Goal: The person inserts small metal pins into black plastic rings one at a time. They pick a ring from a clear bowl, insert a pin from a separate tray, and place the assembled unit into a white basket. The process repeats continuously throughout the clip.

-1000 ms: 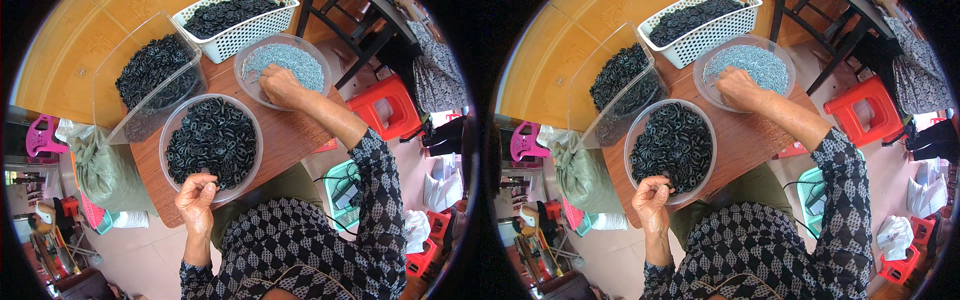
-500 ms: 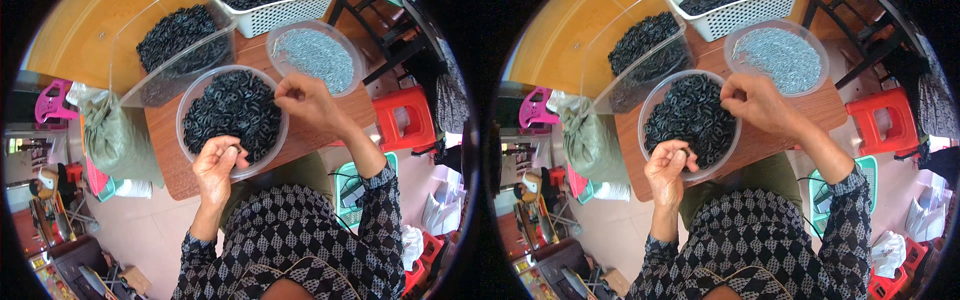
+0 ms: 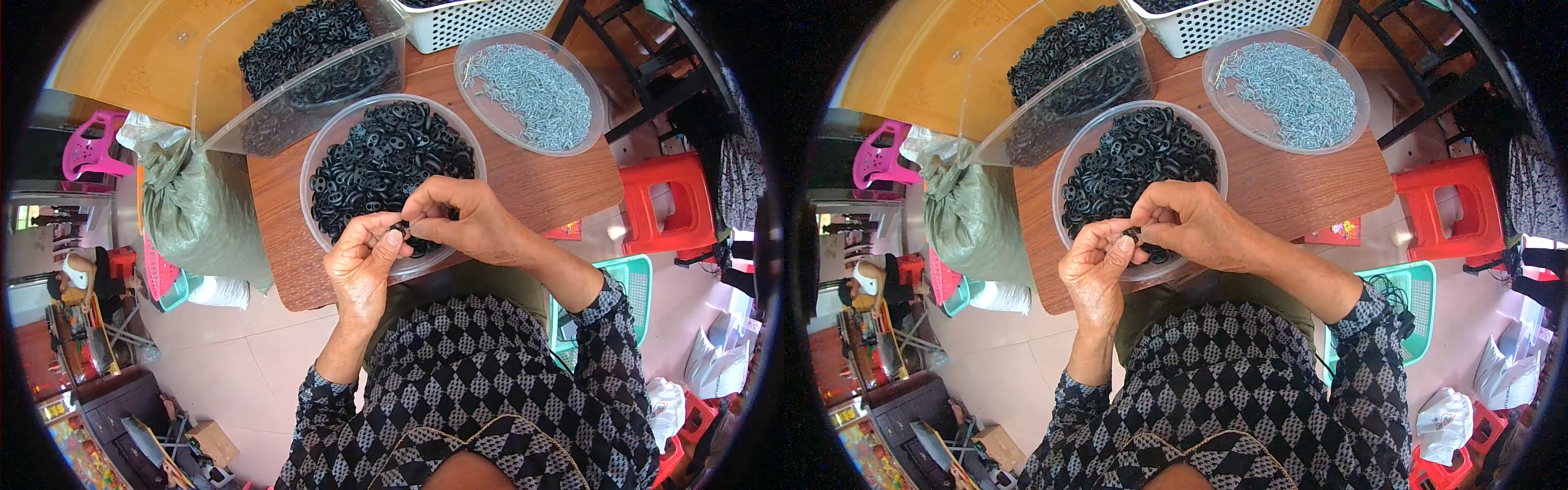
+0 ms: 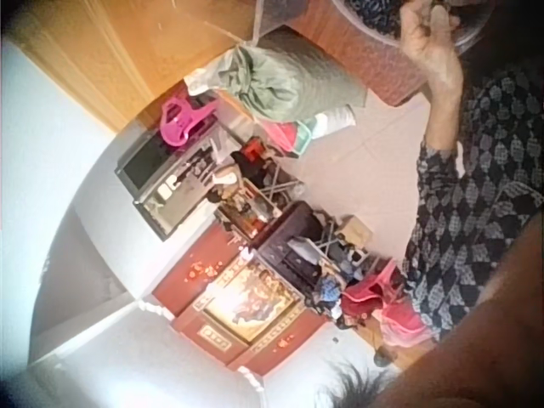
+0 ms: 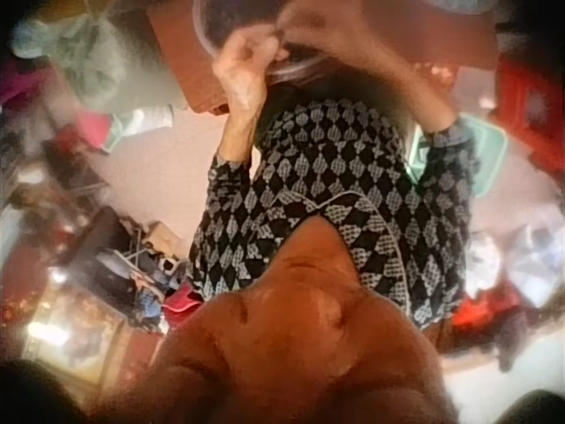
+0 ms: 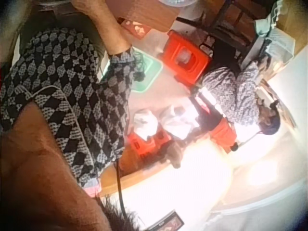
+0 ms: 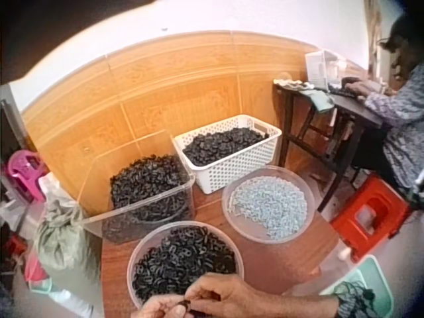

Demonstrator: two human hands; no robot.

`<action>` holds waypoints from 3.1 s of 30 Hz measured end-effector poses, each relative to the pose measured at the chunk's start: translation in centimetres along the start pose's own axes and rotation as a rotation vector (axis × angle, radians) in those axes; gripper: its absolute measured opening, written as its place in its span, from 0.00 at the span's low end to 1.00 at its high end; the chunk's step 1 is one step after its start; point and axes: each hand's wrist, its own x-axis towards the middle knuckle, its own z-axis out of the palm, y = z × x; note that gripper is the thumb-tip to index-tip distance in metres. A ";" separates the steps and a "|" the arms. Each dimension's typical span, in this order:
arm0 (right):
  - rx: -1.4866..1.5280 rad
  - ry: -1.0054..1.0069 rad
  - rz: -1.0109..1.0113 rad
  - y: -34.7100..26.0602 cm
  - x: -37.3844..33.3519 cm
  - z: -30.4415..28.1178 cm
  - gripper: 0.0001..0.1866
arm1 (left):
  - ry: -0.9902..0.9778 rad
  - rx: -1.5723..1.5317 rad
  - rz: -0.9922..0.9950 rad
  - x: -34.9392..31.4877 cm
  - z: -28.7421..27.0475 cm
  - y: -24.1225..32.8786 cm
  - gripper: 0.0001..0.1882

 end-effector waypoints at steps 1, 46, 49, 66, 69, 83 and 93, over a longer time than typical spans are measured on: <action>0.025 -0.009 0.038 0.0 0.0 0.0 0.06 | 0.000 0.008 -0.001 0.0 0.0 0.1 0.09; -0.311 0.097 -0.264 0.7 0.3 3.0 0.04 | 0.146 0.266 0.245 -1.2 -0.3 -0.3 0.14; -0.408 0.083 -0.275 0.7 0.2 3.3 0.04 | 0.168 0.354 0.285 -1.5 -0.3 -0.6 0.14; -0.627 0.233 -0.398 0.7 2.5 1.0 0.05 | 0.344 0.030 0.134 -1.2 -2.8 0.2 0.12; -0.765 0.156 -0.462 1.9 3.4 1.9 0.05 | 0.356 0.008 0.133 -1.3 -2.9 0.1 0.11; -1.214 -0.082 -0.679 2.6 6.3 4.6 0.06 | 0.389 -0.039 0.160 -1.3 -3.6 0.0 0.10; -1.026 -0.057 -0.727 3.1 5.8 4.9 0.07 | 0.382 -0.033 0.163 -1.2 -3.7 0.0 0.10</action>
